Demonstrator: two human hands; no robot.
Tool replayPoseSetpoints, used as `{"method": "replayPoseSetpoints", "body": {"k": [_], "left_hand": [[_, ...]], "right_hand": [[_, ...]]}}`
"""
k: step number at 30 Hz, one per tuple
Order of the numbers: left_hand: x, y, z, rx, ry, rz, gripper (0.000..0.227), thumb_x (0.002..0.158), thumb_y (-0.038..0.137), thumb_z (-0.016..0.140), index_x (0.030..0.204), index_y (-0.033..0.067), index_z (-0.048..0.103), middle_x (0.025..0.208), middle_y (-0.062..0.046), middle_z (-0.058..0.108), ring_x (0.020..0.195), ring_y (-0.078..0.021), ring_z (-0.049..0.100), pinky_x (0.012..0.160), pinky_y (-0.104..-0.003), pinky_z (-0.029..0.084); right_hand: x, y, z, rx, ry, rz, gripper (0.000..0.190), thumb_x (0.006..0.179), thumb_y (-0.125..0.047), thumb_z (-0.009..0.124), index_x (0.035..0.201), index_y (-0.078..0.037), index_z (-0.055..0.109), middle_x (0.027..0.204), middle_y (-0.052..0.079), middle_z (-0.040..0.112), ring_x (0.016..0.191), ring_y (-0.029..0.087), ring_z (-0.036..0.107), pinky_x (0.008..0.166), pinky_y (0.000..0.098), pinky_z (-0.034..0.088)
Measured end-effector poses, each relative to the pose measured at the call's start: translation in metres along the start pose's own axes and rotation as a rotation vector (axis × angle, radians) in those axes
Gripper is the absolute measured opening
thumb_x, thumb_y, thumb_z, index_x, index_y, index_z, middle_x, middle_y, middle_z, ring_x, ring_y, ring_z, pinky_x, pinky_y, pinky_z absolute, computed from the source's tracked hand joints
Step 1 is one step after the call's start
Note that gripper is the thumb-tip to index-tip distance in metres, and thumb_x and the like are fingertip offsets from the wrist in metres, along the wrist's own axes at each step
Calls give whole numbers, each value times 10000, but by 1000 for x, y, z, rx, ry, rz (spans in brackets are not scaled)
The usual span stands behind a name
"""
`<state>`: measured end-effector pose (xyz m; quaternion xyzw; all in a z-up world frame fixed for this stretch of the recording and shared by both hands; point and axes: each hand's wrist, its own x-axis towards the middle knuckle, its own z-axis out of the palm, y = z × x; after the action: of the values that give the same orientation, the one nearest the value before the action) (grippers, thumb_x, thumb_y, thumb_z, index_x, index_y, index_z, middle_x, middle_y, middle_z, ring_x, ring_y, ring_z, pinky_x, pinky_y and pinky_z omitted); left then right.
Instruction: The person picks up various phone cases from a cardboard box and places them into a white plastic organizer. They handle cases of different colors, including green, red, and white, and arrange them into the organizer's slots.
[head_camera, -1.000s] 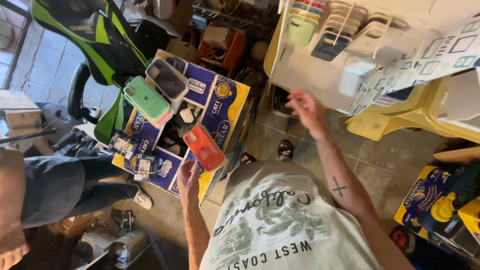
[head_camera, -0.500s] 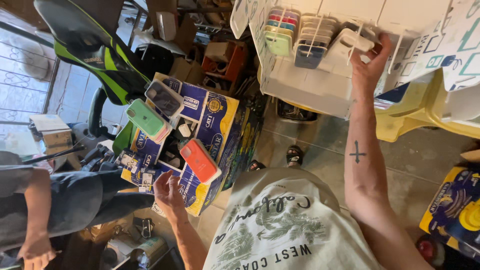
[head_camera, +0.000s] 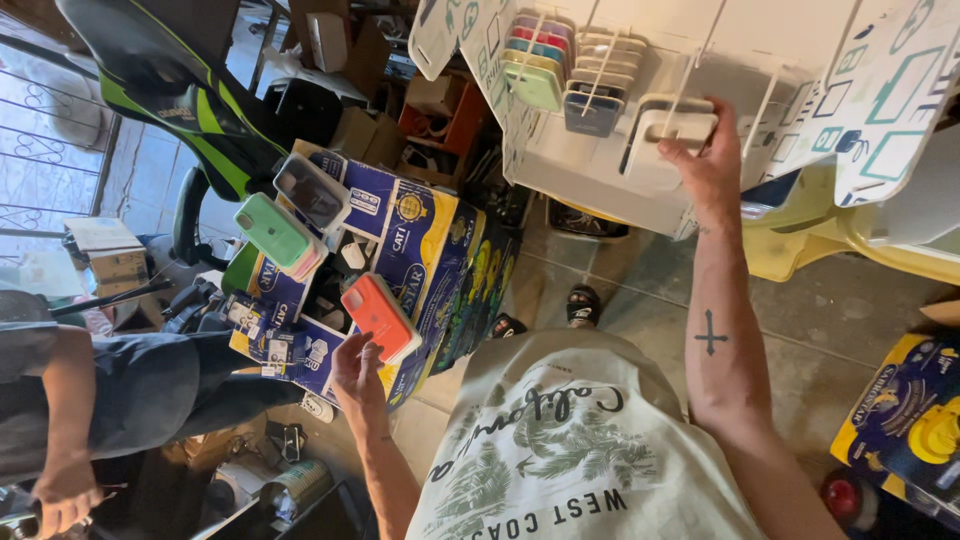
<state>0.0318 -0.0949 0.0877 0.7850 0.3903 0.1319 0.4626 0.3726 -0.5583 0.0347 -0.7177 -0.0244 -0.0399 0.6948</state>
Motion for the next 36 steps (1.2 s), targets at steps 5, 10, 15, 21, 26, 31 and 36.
{"method": "replayPoseSetpoints", "body": {"k": [5, 10, 15, 21, 26, 31, 36], "left_hand": [[-7, 5, 26, -140, -29, 67, 402, 1071, 176, 743, 1392, -59, 681, 1297, -268, 782, 1022, -325, 784, 809, -397, 638], [-8, 23, 61, -230, -104, 77, 345, 1057, 205, 767, 1336, 4, 739, 1240, -214, 808, 989, -276, 782, 794, -361, 634], [-10, 84, 117, -322, -440, 134, 306, 1065, 180, 764, 1331, 28, 772, 1250, -232, 815, 1031, -315, 824, 829, -379, 668], [-14, 138, 224, -120, -887, 493, 835, 954, 473, 893, 1627, 118, 550, 1390, -273, 712, 1337, -509, 702, 1145, -609, 583], [-30, 153, 316, -138, -1121, 487, 715, 981, 524, 817, 1465, 87, 525, 1191, -336, 738, 1188, -622, 701, 981, -735, 545], [-30, 161, 383, -261, -1147, 521, 530, 964, 427, 852, 1342, 151, 603, 1119, -288, 769, 1161, -595, 715, 908, -682, 543], [-22, 167, 418, -368, -1181, 548, 460, 1025, 409, 859, 1340, 157, 639, 1134, -235, 781, 1179, -470, 753, 981, -573, 571]], "right_hand": [[-27, 29, 7, 125, 35, -15, 569, 955, -168, 1001, 1371, -107, 617, 1177, 45, 686, 1098, 140, 681, 941, 313, 601], [-59, 4, 13, 194, 50, 47, 478, 1018, -220, 930, 1362, -121, 614, 1159, 21, 716, 1052, 83, 683, 965, 302, 629], [-83, 7, 18, 150, 37, 5, 593, 983, -278, 957, 1415, -118, 584, 1220, 33, 693, 1132, 99, 649, 1082, 352, 586], [-138, -3, 34, 229, 130, 97, 724, 1032, -143, 819, 1625, -89, 408, 1415, 52, 576, 1249, 135, 585, 1168, 332, 497], [-142, 0, 16, 14, 204, 23, 646, 1178, -261, 645, 1678, -25, 312, 1606, 205, 402, 1525, 290, 408, 1314, 499, 292], [-139, 2, -22, -201, 270, -151, 720, 1237, -199, 618, 1795, -81, 179, 1617, 246, 401, 1440, 326, 470, 1194, 574, 512], [-142, -36, -37, -507, 217, -190, 715, 1185, -290, 661, 1756, -10, 333, 1526, 216, 482, 1265, 370, 621, 976, 481, 609]]}}
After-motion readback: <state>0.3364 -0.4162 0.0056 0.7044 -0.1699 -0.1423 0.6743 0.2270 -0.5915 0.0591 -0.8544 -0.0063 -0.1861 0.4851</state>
